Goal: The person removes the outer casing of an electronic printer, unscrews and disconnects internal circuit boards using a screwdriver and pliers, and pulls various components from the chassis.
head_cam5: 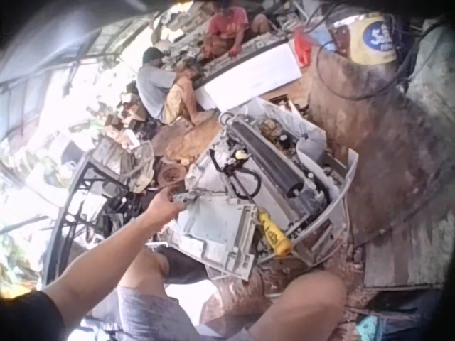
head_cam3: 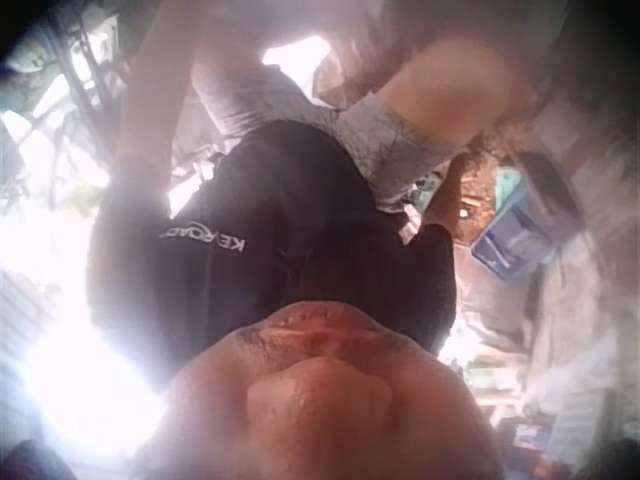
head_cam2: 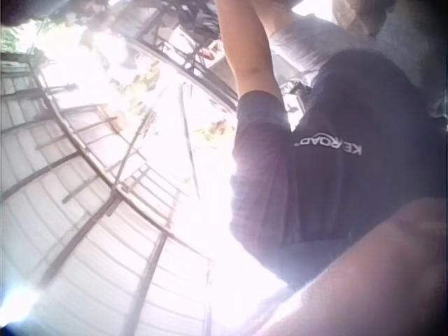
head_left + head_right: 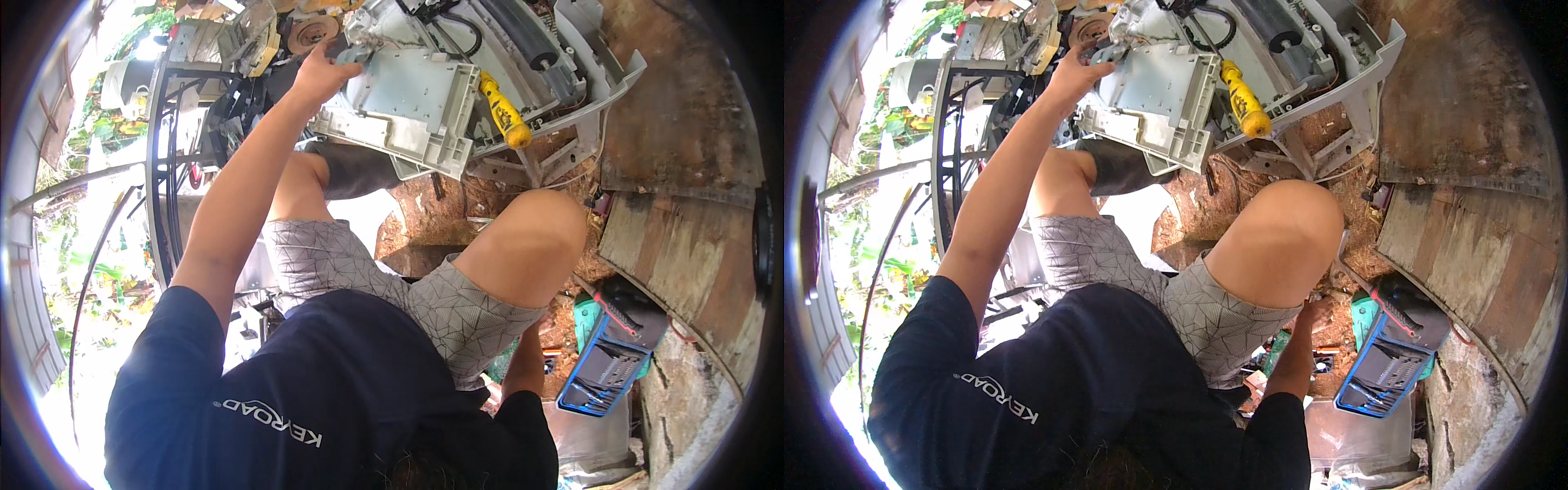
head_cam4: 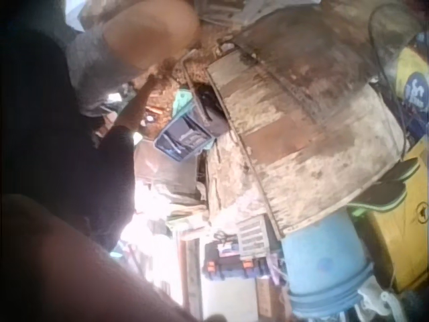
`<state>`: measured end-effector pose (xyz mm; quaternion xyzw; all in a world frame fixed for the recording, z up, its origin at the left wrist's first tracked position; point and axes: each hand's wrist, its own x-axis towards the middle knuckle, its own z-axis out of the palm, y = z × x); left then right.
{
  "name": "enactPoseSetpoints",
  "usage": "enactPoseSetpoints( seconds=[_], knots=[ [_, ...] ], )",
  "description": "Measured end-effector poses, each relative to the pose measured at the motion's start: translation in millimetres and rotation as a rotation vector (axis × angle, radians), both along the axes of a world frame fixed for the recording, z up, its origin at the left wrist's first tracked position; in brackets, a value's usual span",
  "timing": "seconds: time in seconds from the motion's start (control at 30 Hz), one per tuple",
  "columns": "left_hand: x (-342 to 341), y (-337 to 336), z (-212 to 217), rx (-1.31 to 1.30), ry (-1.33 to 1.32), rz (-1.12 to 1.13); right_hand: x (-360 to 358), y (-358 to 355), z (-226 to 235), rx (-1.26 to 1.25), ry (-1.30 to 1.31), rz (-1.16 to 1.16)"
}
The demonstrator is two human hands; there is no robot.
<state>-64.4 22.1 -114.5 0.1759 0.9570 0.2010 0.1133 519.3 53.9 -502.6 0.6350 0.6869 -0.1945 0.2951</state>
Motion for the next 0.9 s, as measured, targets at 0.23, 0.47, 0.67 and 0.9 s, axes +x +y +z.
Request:
enactPoseSetpoints(
  seconds=[0.23,0.47,0.67,0.9],
  knots=[
    [-14,-10,4,0.386,-0.343,-0.008,19,1,46,-0.732,1.022,-1.066],
    [-5,-38,-1,0.562,-0.486,-0.07,7,77,315,0.196,1.341,-0.323],
    [10,-57,-20,0.696,-0.536,-0.082,-80,96,437,-0.083,1.526,-0.185],
    [-15,-38,-10,0.144,-0.186,-0.251,-268,55,475,0.266,1.185,0.483]
  ],
)
